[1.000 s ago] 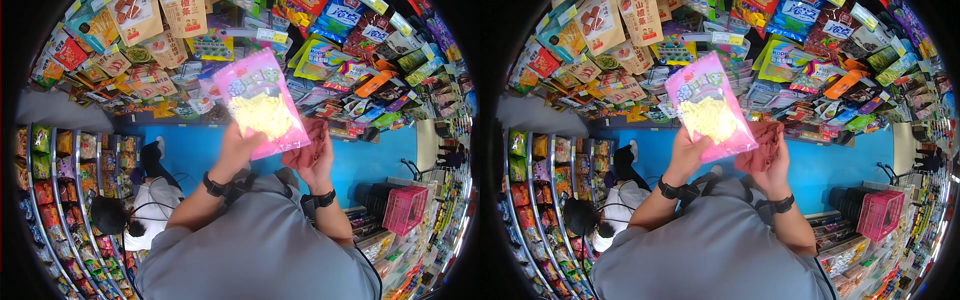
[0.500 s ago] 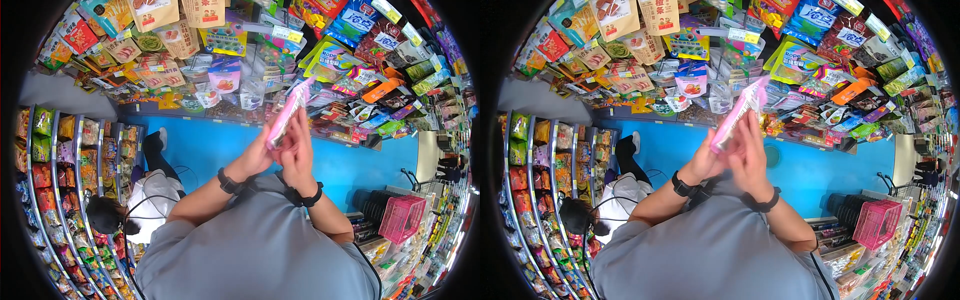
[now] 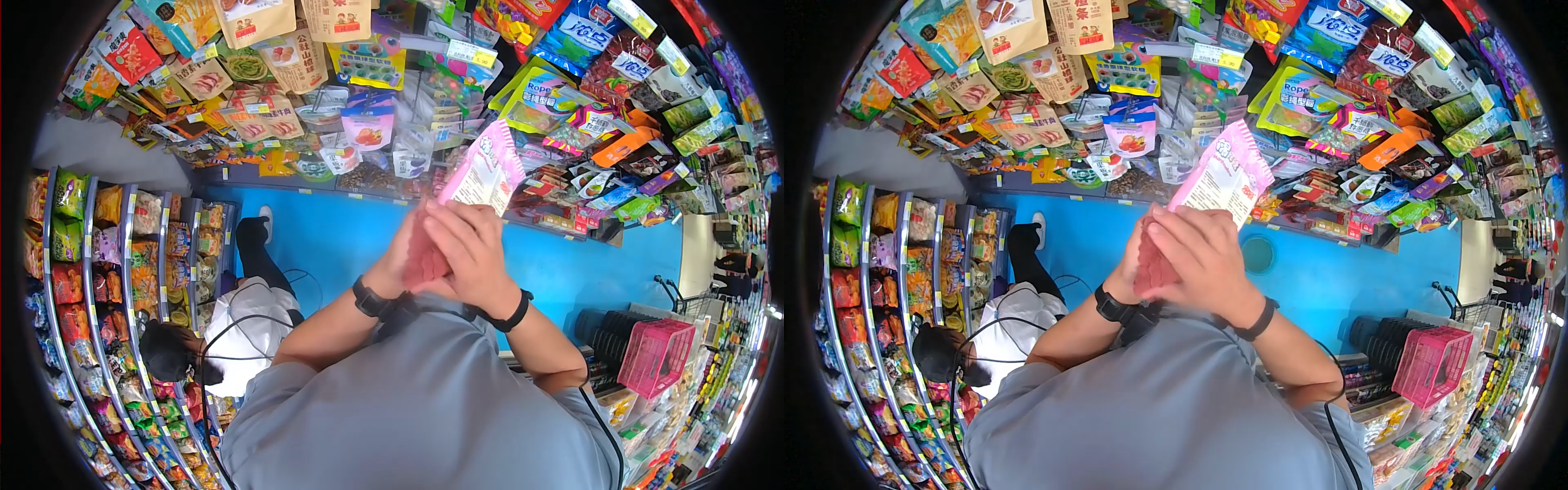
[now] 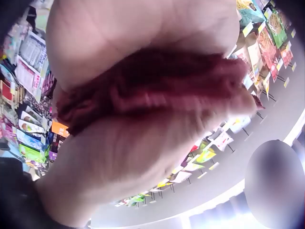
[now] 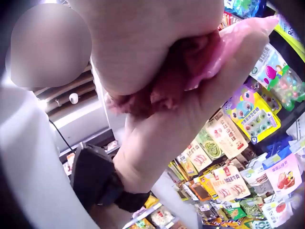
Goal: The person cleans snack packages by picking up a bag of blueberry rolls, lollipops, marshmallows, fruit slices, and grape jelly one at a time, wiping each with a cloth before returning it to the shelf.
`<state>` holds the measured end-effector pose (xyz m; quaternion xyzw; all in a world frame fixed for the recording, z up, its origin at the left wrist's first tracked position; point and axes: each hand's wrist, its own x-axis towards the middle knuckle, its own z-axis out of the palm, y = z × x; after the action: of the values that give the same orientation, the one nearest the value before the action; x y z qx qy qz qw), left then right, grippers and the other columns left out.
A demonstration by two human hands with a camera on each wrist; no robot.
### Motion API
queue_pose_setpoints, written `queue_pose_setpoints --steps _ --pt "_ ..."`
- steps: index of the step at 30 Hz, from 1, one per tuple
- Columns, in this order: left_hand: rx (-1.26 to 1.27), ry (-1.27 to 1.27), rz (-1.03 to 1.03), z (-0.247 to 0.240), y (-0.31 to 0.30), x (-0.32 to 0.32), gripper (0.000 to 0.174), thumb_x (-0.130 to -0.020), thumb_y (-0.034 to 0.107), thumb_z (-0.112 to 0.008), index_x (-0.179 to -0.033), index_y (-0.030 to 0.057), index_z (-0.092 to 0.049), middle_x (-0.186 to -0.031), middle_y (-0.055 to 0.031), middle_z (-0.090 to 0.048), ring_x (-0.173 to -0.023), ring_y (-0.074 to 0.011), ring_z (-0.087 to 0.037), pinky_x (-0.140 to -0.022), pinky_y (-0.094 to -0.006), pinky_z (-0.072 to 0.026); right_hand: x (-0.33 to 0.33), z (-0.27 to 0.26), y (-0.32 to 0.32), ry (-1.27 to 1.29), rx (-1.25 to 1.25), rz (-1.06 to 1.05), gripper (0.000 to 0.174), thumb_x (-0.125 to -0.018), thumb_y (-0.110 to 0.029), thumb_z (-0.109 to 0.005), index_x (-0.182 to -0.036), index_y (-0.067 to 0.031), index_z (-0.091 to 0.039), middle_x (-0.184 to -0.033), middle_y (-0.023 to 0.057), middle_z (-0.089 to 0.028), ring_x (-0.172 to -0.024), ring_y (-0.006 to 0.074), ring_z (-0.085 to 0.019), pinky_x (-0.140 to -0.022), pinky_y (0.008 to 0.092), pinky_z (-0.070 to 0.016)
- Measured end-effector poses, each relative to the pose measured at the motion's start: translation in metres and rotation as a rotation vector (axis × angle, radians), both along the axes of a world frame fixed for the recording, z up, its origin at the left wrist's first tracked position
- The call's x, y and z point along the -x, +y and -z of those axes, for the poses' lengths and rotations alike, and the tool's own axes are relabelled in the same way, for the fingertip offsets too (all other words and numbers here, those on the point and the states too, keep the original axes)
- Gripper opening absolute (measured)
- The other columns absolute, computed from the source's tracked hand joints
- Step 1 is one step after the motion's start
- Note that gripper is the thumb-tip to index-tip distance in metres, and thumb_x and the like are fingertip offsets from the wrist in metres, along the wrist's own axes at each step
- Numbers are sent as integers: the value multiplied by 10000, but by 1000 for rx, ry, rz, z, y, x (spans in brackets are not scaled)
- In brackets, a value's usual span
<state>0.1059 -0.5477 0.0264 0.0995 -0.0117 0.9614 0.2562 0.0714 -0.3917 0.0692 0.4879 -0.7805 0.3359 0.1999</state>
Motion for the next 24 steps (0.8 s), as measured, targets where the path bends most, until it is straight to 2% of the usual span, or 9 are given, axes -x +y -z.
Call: queue_pose_setpoints --steps 3,4,7,11,13,18,21,22,24 --pt "274 53 -183 28 11 -9 683 -1143 491 -359 -1643 27 -391 -1635 -138 -491 -1498 -259 -505 -1242 -443 -417 17 -4 11 -39 -20 127 958 -611 -511 -964 -1411 -87 -649 -1494 158 -578 -1310 406 -546 -1081 534 -420" --pt "393 -41 -184 5 13 -7 722 -1096 496 -426 -1676 71 -352 -1614 -142 -524 -1489 -305 -515 -1262 -507 -377 23 -13 14 -64 -53 215 981 -628 -427 -984 -1463 -82 -600 -1540 206 -497 -1334 429 -498 -1098 546 -413" --pt "399 14 -168 -5 12 -6 762 -1082 523 -445 -1683 70 -332 -1641 -144 -493 -1491 -323 -508 -1253 -517 -376 37 -18 16 -149 71 473 1031 -632 -310 -968 -1526 -59 -519 -1474 226 -515 -1302 438 -501 -1097 534 -419" --pt "335 129 -145 14 13 -4 783 -1112 600 -397 -1689 78 -320 -1647 -149 -476 -1490 -334 -507 -1249 -522 -380 37 -3 19 -352 179 436 853 -701 -222 -917 -1425 5 -529 -1333 221 -582 -1222 414 -558 -1072 505 -444" --pt "274 72 -216 9 17 -2 802 -1121 643 -346 -1689 79 -319 -1645 -153 -475 -1492 -330 -510 -1255 -521 -378 25 -11 17 -163 46 227 720 -755 -360 -923 -1313 -26 -615 -1260 152 -667 -1172 409 -615 -1038 504 -467" --pt "410 75 -202 -18 -1 -9 823 -1126 669 -317 -1693 73 -305 -1696 -137 -418 -1548 -314 -447 -1262 -513 -386 20 -18 16 11 -62 -88 728 -797 -441 -883 -1361 -41 -654 -1429 174 -646 -1330 394 -607 -1092 535 -473" --pt "366 -44 -180 4 7 -10 745 -1160 568 -319 -1708 68 -258 -1683 -137 -430 -1512 -324 -486 -1194 -529 -466 43 -21 22 -197 -14 112 749 -832 -455 -863 -1422 -51 -644 -1456 186 -634 -1358 394 -598 -1116 557 -467" --pt "282 75 -167 10 6 -7 715 -1164 508 -358 -1717 71 -234 -1679 -143 -435 -1501 -328 -497 -1185 -552 -465 49 -8 23 -291 95 156 742 -866 -466 -829 -1442 -38 -638 -1463 201 -612 -1320 419 -580 -1136 564 -428" --pt "305 163 -143 16 -2 -6 721 -1164 509 -357 -1720 70 -220 -1672 -145 -441 -1497 -328 -499 -1184 -567 -462 49 -3 22 -157 -2 391 743 -874 -477 -811 -1444 -34 -636 -1445 198 -602 -1282 422 -562 -1132 560 -407"
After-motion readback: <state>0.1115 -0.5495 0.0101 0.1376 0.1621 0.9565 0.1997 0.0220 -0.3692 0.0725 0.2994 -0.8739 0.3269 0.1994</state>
